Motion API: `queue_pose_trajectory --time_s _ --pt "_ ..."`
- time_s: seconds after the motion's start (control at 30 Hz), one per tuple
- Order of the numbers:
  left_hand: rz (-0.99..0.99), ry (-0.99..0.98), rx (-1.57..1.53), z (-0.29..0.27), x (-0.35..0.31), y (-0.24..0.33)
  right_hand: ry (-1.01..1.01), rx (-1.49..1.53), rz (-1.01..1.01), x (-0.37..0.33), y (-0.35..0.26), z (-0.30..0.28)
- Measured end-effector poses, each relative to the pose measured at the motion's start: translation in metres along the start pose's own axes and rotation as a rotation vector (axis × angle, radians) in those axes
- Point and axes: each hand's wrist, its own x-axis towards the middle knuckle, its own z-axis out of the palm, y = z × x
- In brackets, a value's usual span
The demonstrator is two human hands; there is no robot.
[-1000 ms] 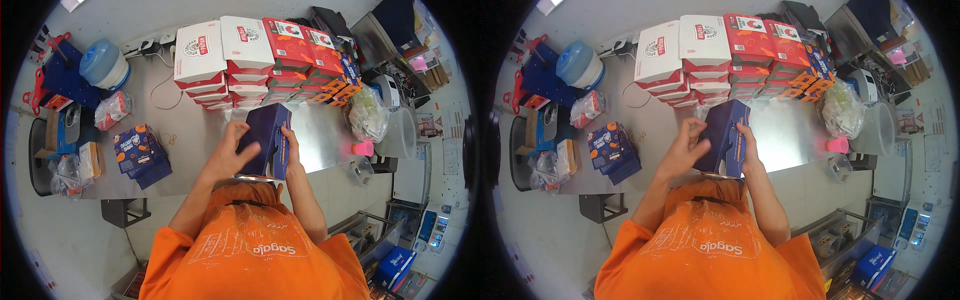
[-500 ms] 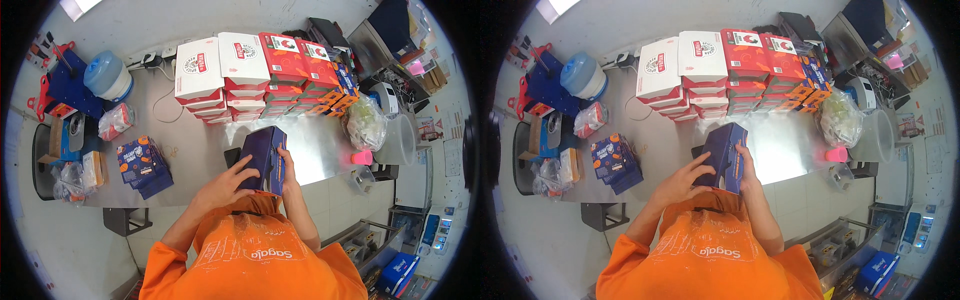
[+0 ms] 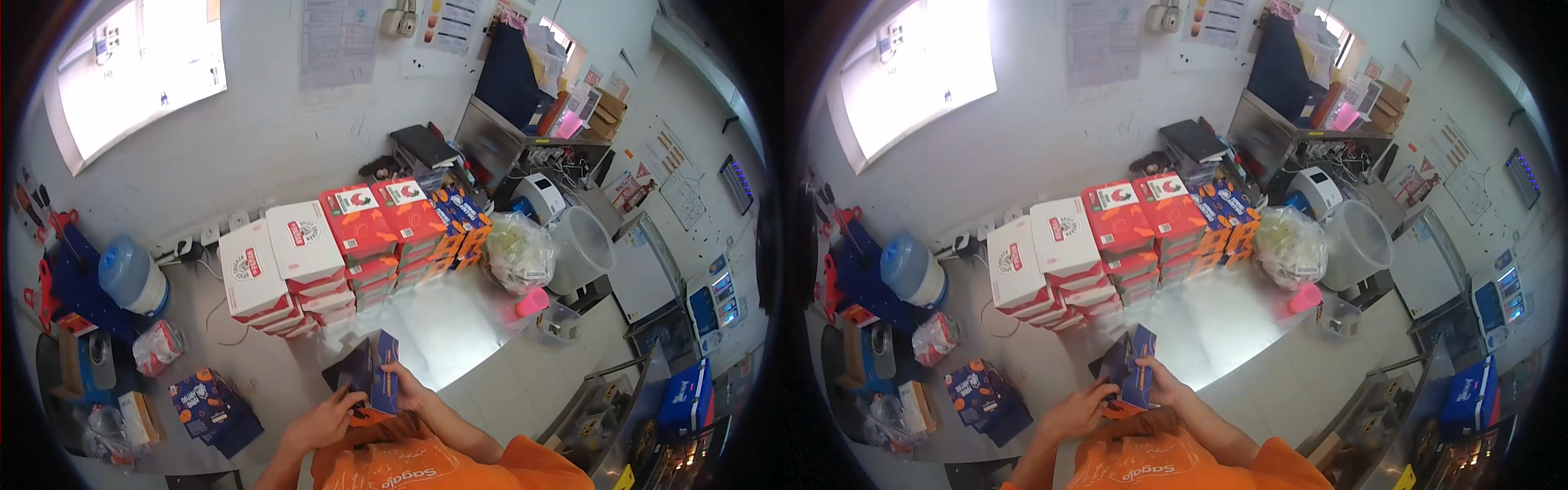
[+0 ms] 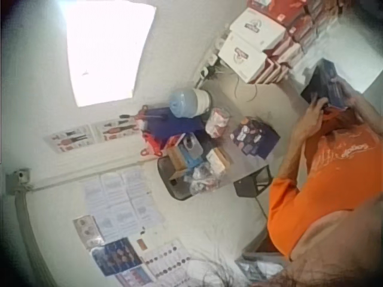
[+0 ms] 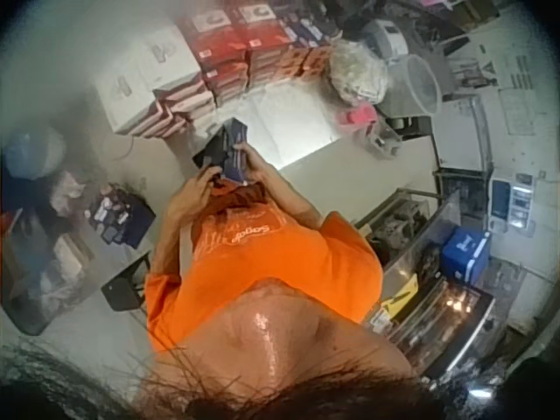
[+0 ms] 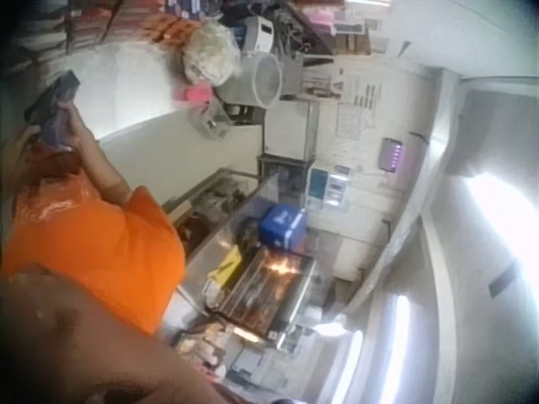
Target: The person repeatedly picks up flat-packed cardboard boxes, folds them into rectangular shapes, and stacks them on a metal table. The person handles the boxes one at a time, folding the flaps to form the box structure before placing them in a growing pile.
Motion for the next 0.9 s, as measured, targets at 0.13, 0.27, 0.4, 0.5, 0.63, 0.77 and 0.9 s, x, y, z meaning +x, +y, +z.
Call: queue_pose_trajectory --time_s 0.13,0.27,0.4,0.5,0.63,0.77,0.9 --pt "0.028 -0.058 0.007 -0.005 -0.002 -0.001 -0.116 0.033 0.006 -0.007 0.003 -0.004" --pt "0.143 -0.076 -0.073 0.0 0.007 -0.02 -0.015 0.064 -0.006 -0.011 0.011 -0.038" --pt "0.106 -0.122 -0.068 0.006 0.005 -0.042 -0.029 -0.05 0.018 0.006 0.003 -0.042" --pt "-0.16 -0.31 -0.108 -0.001 0.012 -0.033 -0.049 -0.074 0.014 0.016 -0.005 -0.022" --pt "-0.054 -0.019 -0.034 0.002 0.001 -0.013 -0.073 -0.12 0.039 0.017 -0.007 -0.02" --pt "0.085 0.018 0.056 0.005 -0.006 -0.012 0.055 -0.142 -0.081 0.01 -0.002 -0.028" --pt "0.061 0.018 0.311 0.032 -0.012 -0.015 0.066 -0.136 -0.126 -0.002 0.005 -0.008"
